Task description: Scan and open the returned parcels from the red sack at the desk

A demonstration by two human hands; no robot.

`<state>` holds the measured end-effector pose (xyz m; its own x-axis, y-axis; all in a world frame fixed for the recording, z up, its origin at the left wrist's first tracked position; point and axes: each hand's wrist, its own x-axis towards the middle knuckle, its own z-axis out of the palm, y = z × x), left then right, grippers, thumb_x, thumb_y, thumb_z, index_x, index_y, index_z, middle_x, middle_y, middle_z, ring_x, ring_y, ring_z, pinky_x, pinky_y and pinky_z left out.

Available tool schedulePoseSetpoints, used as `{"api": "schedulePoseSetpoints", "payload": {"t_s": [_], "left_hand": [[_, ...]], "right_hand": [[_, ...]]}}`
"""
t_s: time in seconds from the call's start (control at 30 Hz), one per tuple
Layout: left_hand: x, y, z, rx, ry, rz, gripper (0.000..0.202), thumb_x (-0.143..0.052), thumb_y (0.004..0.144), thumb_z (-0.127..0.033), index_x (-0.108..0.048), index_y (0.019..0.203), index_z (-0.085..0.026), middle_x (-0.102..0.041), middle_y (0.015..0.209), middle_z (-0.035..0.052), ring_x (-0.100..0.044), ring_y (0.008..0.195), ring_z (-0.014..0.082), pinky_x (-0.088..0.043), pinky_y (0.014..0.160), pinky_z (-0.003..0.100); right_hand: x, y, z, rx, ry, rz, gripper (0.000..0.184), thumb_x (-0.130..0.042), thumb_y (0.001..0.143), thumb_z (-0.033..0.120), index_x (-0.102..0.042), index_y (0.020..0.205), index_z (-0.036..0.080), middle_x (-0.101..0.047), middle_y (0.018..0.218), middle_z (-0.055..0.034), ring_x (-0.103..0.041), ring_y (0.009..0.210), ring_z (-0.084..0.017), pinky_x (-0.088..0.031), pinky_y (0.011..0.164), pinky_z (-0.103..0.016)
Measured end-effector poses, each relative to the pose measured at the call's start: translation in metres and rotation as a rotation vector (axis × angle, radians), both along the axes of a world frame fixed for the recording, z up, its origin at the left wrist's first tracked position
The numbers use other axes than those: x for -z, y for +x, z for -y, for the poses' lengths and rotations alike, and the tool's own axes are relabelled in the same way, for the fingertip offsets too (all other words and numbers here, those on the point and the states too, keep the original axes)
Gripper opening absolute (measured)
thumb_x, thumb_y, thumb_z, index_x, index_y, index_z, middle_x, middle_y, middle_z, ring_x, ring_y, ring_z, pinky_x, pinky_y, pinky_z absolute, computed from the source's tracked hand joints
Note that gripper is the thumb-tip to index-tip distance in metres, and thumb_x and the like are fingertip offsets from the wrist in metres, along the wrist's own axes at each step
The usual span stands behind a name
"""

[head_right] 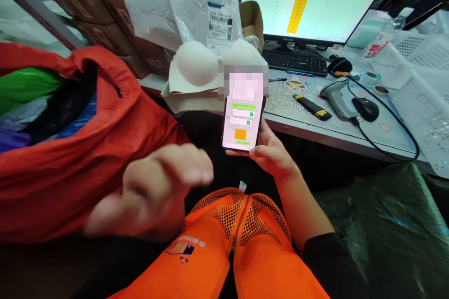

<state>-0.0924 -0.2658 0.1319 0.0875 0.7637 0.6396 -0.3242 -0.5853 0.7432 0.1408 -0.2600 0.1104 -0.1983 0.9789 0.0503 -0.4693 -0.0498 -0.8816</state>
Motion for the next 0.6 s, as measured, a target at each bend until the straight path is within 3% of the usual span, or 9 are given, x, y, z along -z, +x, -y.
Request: {"api": "schedulePoseSetpoints", "payload": {"t_s": [0.13, 0.23, 0.4, 0.6], "left_hand": [[0.006, 0.024, -0.056, -0.205, -0.020, 0.094, 0.045, -0.055, 0.111, -0.051, -0.062, 0.077, -0.022, -0.074, 0.088, 0.0053, -0.069, 0.082, 0.0184, -0.058, 0.077, 0.032], [0.016, 0.040, -0.078, -0.158, -0.123, -0.046, 0.040, -0.055, 0.110, -0.058, -0.068, 0.100, -0.022, -0.076, 0.102, 0.0061, -0.072, 0.089, 0.0178, -0.057, 0.082, 0.030], [0.022, 0.067, -0.088, 0.020, -0.261, 0.045, 0.038, -0.052, 0.108, -0.061, -0.063, 0.116, -0.025, -0.076, 0.101, 0.0055, -0.073, 0.086, 0.0202, -0.057, 0.072, 0.031], [0.016, 0.082, -0.090, 0.041, -0.317, 0.137, 0.037, -0.057, 0.103, -0.059, -0.063, 0.115, -0.024, -0.077, 0.111, 0.0075, -0.075, 0.097, 0.0244, -0.061, 0.076, 0.033]], "right_hand": [[0.001, -0.005, -0.006, 0.020, 0.010, -0.022, 0.085, -0.077, 0.072, 0.020, -0.052, 0.151, 0.039, -0.072, 0.143, -0.0037, -0.076, 0.121, -0.037, -0.067, 0.095, -0.068], [0.001, -0.011, -0.014, 0.047, 0.030, -0.020, 0.085, -0.078, 0.073, 0.021, -0.051, 0.152, 0.039, -0.074, 0.139, -0.0027, -0.077, 0.116, -0.035, -0.070, 0.089, -0.065], [-0.002, -0.021, -0.028, 0.144, 0.089, 0.003, 0.090, -0.083, 0.071, 0.025, -0.049, 0.154, 0.041, -0.073, 0.142, -0.0021, -0.074, 0.123, -0.035, -0.073, 0.086, -0.060], [-0.006, -0.036, -0.040, 0.290, 0.134, 0.079, 0.083, -0.093, 0.073, 0.036, -0.056, 0.147, 0.034, -0.077, 0.135, -0.0059, -0.076, 0.118, -0.036, -0.074, 0.078, -0.049]]}}
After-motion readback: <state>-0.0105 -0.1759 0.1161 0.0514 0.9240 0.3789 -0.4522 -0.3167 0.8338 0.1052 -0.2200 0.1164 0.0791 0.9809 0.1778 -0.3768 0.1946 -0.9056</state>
